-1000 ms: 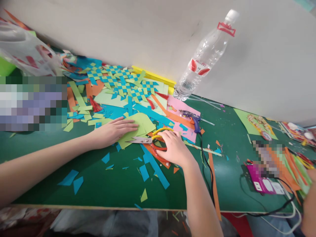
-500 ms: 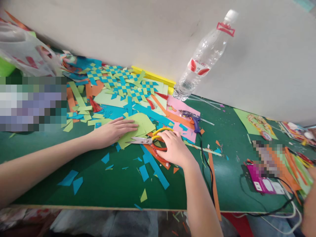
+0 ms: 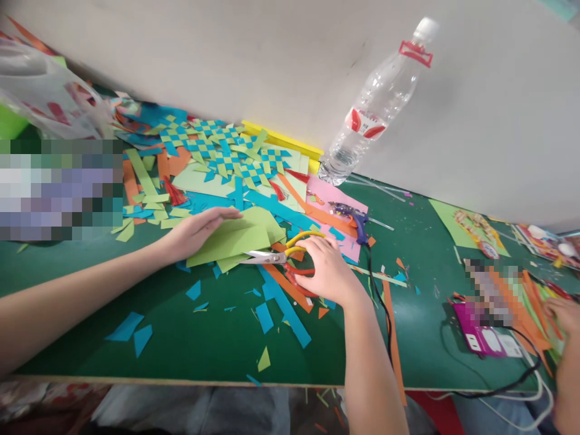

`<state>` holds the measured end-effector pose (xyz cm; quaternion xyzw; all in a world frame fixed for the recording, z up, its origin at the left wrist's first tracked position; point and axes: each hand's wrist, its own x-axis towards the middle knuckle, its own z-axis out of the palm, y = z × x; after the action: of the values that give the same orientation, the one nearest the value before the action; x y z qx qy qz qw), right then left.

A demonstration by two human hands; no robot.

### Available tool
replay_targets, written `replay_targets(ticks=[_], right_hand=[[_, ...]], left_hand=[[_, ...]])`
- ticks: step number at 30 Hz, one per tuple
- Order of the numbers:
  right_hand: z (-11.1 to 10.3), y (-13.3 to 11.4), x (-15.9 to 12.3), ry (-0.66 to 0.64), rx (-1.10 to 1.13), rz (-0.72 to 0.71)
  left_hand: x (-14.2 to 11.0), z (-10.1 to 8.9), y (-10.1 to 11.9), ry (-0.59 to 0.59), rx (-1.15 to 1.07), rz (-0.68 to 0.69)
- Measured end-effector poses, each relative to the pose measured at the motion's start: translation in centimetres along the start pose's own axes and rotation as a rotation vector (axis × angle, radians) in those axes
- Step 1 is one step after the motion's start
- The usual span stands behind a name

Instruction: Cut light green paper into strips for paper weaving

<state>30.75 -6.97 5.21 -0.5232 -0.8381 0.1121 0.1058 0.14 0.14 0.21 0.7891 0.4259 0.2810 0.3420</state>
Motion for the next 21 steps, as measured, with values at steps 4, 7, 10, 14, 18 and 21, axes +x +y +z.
replay_targets(ticks=[4, 7, 10, 14, 18, 21], right_hand=[[0.2, 0.1, 0.0, -0.011, -0.011, 0.004], [0.3, 0.1, 0.1, -0.021, -0.016, 0.003], [0.3, 0.1, 0.1, -0.023, -0.019, 0.000], [0.4, 0.2, 0.0, -0.023, -0.026, 0.005], [0.5, 0.2, 0.1, -0.019, -0.017, 0.004], [0.3, 0.0, 0.1, -0.025, 0.002, 0.016]], left_hand=[[0.3, -0.3, -0.4, 0.102, -0.217, -0.059], [0.3, -0.4, -0.2, 0.083, -0.164, -0.053], [0.1, -0.3, 0.1, 0.031, -0.017, -0.044], [-0.2, 0.3, 0.4, -0.115, 0.265, 0.189], [-0.5, 0.8, 0.5, -0.175, 0.483, 0.341], [-0.6, 0.8, 0.5, -0.181, 0.511, 0.350]])
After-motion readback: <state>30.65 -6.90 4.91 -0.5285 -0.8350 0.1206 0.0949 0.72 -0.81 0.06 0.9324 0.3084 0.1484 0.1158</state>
